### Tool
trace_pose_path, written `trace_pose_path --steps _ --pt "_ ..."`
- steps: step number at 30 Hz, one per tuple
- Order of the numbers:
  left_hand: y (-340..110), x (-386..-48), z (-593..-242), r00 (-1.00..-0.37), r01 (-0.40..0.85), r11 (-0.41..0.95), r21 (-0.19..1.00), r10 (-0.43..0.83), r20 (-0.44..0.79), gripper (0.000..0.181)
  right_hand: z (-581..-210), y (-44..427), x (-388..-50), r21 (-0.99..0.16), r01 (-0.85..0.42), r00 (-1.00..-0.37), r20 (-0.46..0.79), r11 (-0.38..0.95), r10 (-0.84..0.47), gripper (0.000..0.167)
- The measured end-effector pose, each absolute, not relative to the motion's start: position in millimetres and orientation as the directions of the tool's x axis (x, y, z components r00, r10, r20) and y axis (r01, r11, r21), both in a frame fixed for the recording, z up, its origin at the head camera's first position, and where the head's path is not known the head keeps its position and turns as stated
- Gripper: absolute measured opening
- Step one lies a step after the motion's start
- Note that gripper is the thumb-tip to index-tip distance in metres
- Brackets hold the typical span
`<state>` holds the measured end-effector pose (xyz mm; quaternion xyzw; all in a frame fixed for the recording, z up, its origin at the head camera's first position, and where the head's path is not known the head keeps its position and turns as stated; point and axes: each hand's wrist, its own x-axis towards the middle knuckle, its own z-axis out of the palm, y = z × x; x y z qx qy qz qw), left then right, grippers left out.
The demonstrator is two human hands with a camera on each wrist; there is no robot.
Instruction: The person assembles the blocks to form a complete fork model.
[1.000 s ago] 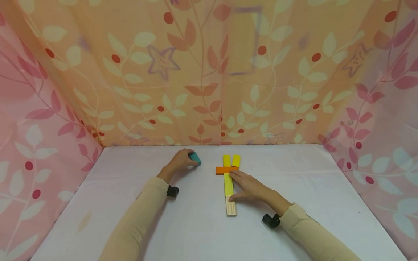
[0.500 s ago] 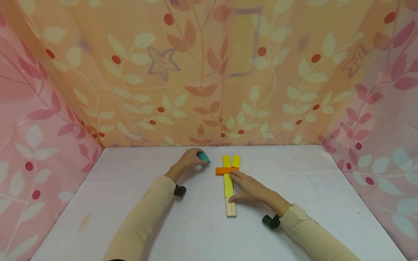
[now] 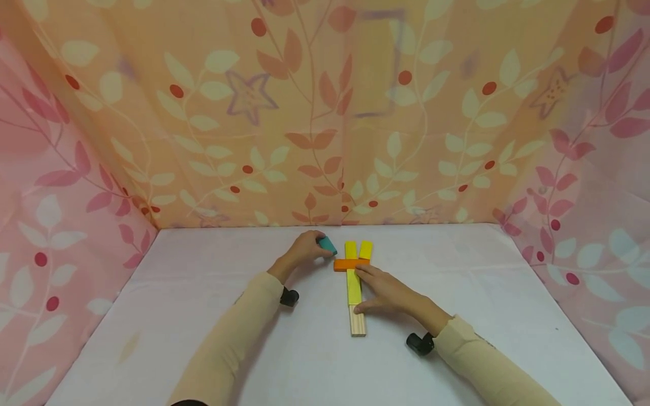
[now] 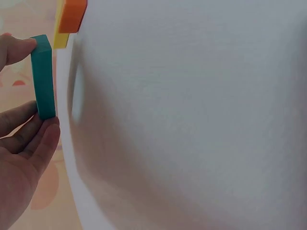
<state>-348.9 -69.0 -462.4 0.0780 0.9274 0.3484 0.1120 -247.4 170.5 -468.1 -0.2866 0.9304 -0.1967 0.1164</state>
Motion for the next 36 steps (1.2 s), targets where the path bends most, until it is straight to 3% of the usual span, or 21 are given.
trace_pose_path --steps 18,36 --pt "-55 -352 -469 -0.952 0.131 0.748 0.651 0.278 -0.128 0.066 -471 171 -249 -0.458 -0.467 -0.813 -0.113 0.756 -0.571 0.098" --pt "-47 -359 -466 -0.935 0.116 0.807 0.579 0.286 -0.211 0.066 -469 170 -247 -0.453 -0.447 -0.822 -0.132 0.771 -0.554 0.097"
